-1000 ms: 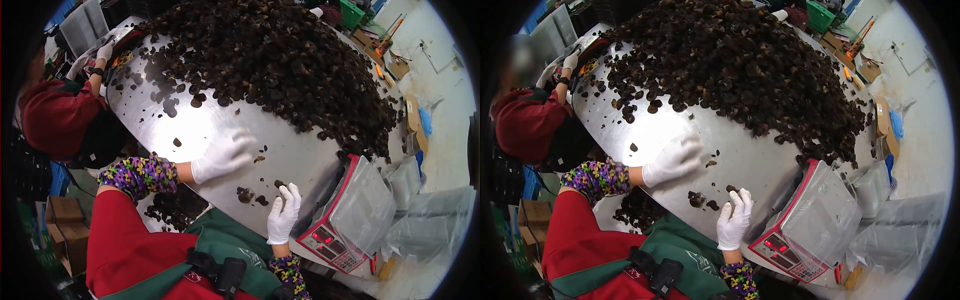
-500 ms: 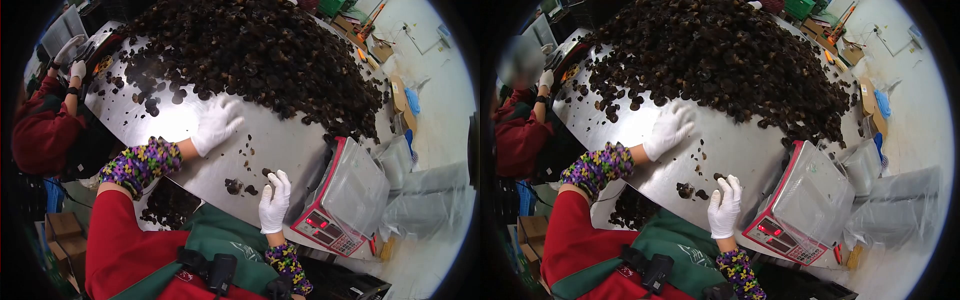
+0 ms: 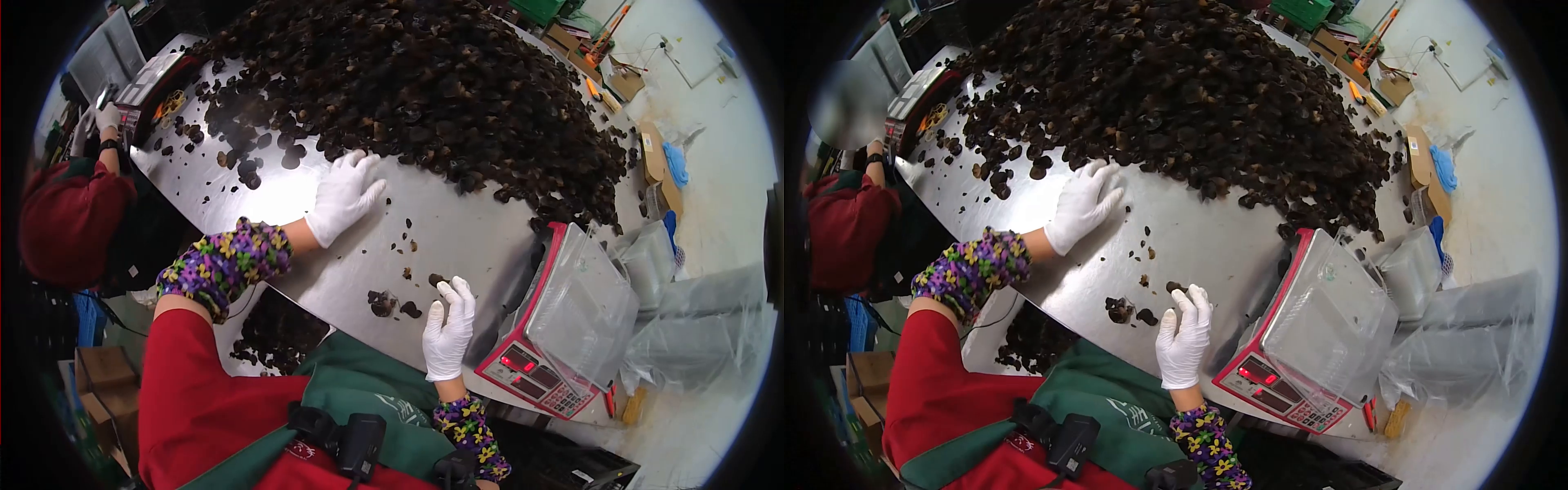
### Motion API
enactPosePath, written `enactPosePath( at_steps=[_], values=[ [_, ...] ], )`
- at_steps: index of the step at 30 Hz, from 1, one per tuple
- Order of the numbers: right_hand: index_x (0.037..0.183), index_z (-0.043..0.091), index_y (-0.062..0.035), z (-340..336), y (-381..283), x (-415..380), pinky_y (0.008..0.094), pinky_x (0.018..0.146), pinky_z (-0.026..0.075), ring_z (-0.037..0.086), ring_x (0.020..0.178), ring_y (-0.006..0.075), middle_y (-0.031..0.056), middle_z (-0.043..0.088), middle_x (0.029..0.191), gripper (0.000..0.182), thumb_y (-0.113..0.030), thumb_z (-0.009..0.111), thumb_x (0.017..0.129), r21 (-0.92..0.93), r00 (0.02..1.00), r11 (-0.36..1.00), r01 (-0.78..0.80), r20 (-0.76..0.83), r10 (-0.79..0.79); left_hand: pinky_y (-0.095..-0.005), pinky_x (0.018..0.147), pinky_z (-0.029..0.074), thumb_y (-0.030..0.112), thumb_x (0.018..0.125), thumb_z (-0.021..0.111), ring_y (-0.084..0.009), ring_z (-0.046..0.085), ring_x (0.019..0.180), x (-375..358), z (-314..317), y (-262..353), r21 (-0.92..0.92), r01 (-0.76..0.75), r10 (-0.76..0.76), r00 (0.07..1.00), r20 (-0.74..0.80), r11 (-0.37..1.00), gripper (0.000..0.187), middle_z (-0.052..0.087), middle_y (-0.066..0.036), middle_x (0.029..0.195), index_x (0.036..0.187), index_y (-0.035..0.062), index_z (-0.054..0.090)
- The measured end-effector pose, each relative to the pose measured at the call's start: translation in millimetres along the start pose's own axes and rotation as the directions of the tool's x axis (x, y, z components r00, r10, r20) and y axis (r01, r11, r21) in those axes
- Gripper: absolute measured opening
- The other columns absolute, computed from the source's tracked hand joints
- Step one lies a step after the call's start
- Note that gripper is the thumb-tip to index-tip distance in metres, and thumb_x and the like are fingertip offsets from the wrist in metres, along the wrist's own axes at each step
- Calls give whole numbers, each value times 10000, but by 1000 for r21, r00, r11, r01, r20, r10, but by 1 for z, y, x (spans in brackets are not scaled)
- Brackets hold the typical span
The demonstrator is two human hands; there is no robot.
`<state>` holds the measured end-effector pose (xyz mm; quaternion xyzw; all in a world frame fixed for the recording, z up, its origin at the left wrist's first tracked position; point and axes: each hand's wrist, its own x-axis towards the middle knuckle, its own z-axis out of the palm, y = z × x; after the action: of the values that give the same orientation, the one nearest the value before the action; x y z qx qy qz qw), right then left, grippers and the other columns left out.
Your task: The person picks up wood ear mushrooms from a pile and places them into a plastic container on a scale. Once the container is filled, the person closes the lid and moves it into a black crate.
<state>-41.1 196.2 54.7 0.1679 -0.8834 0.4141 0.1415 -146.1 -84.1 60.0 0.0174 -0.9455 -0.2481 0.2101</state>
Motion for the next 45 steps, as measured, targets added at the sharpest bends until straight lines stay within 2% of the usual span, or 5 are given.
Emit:
enactPosePath(
  at_steps=[11,18,26,38,45],
  values=[
    [1247,634,-36,-4,1,-1,467,1122,406,509,1321,392,202,547,1370,327,-46,621,920,67,999,997,-41,-6,42,-461,1078,459,270,942,677,-422,523,1283,-47,-9,43,-554,-234,472,814,337,799,527,500,-233,1437,1421,109,528],
    [1498,415,-7,9,10,14,554,1213,219,356,1442,448,247,454,1500,584,-217,532,966,-404,980,905,-136,78,183,-521,1183,303,416,979,575,-465,415,1374,-29,18,24,91,-358,327,911,252,929,669,424,-304,1490,1471,-11,420],
    [1450,480,34,-10,-17,9,385,1144,394,537,1344,271,203,578,1413,425,-57,457,1035,514,957,808,-289,139,254,-504,1158,356,467,939,643,-404,465,1374,-77,-40,56,-653,-20,440,754,488,757,733,460,-248,1482,1504,59,414],
    [1546,285,50,14,3,18,562,1194,263,309,1469,458,312,357,1548,956,-505,685,877,-469,966,880,69,252,58,-501,1159,363,519,909,670,-434,416,1403,-82,-20,63,-43,-436,421,834,356,899,804,457,-260,1480,1504,46,408],
    [1294,518,20,89,-60,21,510,934,474,532,1074,423,245,548,1222,733,-407,775,756,-84,869,888,453,262,-419,-338,1090,421,192,958,679,-192,541,1315,-95,-117,21,-596,170,-31,971,235,785,508,618,-107,1365,1417,26,540]
  ],
)
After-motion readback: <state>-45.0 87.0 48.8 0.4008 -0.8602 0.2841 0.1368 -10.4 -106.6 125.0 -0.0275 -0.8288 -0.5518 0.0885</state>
